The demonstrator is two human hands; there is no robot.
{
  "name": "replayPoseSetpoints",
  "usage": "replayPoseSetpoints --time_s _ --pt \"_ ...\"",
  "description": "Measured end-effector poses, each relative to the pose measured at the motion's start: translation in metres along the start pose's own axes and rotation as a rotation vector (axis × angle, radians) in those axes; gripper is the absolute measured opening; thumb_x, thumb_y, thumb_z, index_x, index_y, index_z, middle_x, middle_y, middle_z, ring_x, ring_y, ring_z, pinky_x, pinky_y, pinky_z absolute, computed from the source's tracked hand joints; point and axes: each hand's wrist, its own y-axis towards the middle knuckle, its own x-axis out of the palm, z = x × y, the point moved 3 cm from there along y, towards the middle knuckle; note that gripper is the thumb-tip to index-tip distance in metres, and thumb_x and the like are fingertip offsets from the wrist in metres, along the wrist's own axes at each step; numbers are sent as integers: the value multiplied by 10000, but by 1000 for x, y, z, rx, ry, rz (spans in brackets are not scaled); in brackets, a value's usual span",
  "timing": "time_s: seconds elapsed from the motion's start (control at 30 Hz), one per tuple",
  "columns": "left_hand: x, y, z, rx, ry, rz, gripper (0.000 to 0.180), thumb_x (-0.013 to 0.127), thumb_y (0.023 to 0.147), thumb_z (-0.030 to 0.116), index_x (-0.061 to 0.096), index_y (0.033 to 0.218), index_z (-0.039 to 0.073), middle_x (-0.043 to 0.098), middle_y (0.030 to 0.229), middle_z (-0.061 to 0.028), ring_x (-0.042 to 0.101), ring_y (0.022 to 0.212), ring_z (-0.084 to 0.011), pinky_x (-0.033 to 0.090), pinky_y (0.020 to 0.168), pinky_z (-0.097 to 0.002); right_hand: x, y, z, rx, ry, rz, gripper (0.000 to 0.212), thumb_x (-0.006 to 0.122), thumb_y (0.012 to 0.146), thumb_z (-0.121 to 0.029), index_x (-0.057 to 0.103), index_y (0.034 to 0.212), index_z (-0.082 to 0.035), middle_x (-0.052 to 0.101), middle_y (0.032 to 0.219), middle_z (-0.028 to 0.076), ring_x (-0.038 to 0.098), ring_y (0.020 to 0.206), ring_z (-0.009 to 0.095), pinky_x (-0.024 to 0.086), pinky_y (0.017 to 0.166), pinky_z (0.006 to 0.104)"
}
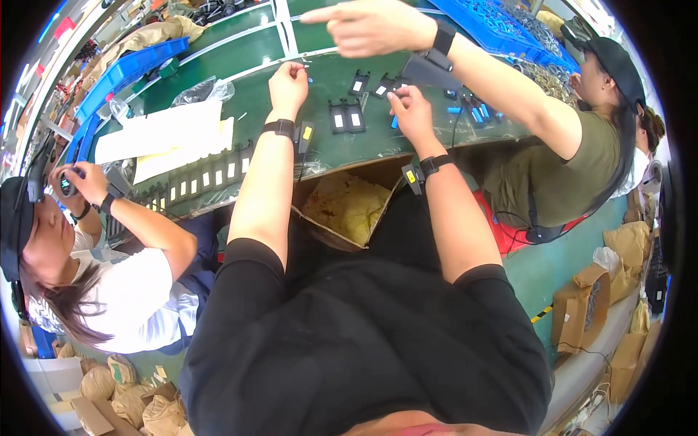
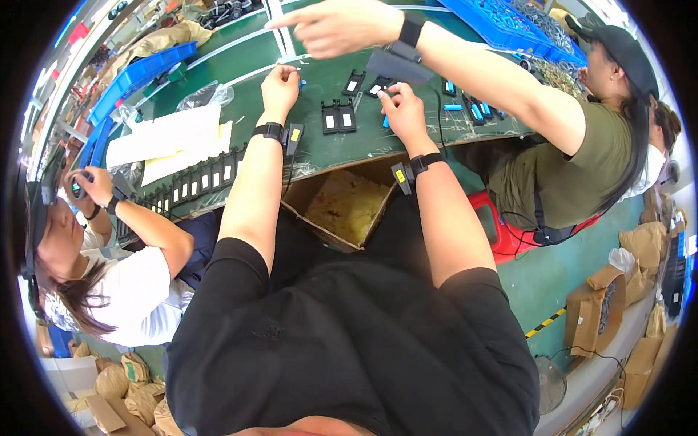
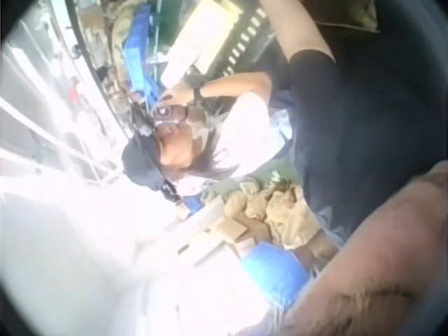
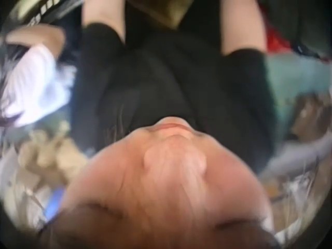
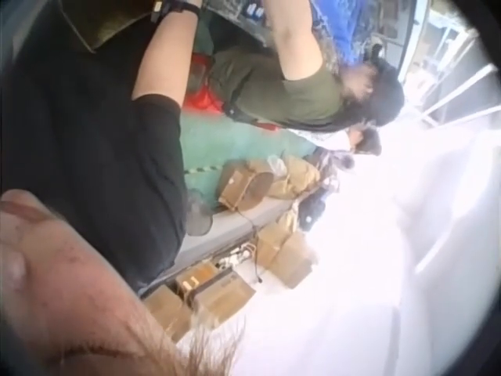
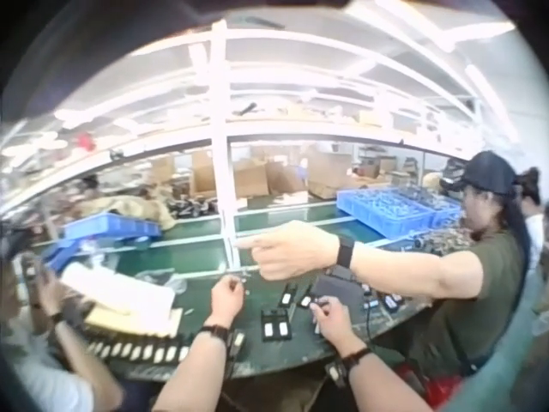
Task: Assembling electronic components by inserting blue batteries into black plastic cases and finishing with a handheld pressing tool.
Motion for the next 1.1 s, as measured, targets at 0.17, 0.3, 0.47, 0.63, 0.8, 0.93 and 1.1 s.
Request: replayPoseSetpoints --time_s 0.17,0.3,0.47,0.63,0.8,0.93,1.1 --pt "4 -12 15 27 585 -119 360 754 866 221 790 1209 116 757 1282 -155 700 1236 -370 550 1074 -517 0 -1 5 -89 -138 37 308 868 969 -256 696 918 -6 720 706 110 647 622 164 516 601 353" --pt "16 -34 64 232 438 -170 444 712 841 151 775 1278 103 703 1358 -174 642 1294 -404 520 1114 -512 -2 -5 -13 -8 -127 3 353 895 948 -238 688 789 0 686 686 60 564 614 108 481 587 335" --pt "60 -67 84 19 -245 -865 310 792 989 179 755 1241 2 804 1018 -80 758 869 -158 595 795 -326 0 -2 -18 -15 125 81 244 868 974 -149 718 839 -12 697 730 -14 567 683 39 478 619 269" --pt "69 -77 91 -169 -579 -1055 254 790 1031 206 782 1185 4 829 997 -81 750 852 -126 575 742 -295 3 10 -33 17 196 52 127 810 1022 -109 760 986 2 788 966 48 712 817 95 564 748 260" --pt "51 -66 87 -368 -531 -880 220 819 1003 180 792 1086 -22 831 934 -102 755 776 -142 580 683 -289 9 12 -48 -282 204 -38 145 767 980 -14 778 1123 13 731 1209 116 737 983 168 604 840 299" --pt "49 -68 77 -423 -525 -778 208 826 1002 193 774 1035 -5 830 919 -86 778 761 -134 571 607 -262 9 -4 -54 -361 55 -151 361 793 896 2 787 1256 -26 691 1309 151 724 1119 246 618 954 352" --pt "50 -68 74 -409 -454 -792 220 830 1004 207 759 1013 -2 827 901 -82 786 768 -132 592 618 -263 10 -11 -42 -301 -48 -130 417 877 828 -61 800 1237 -48 737 1191 117 747 1094 268 617 919 351"
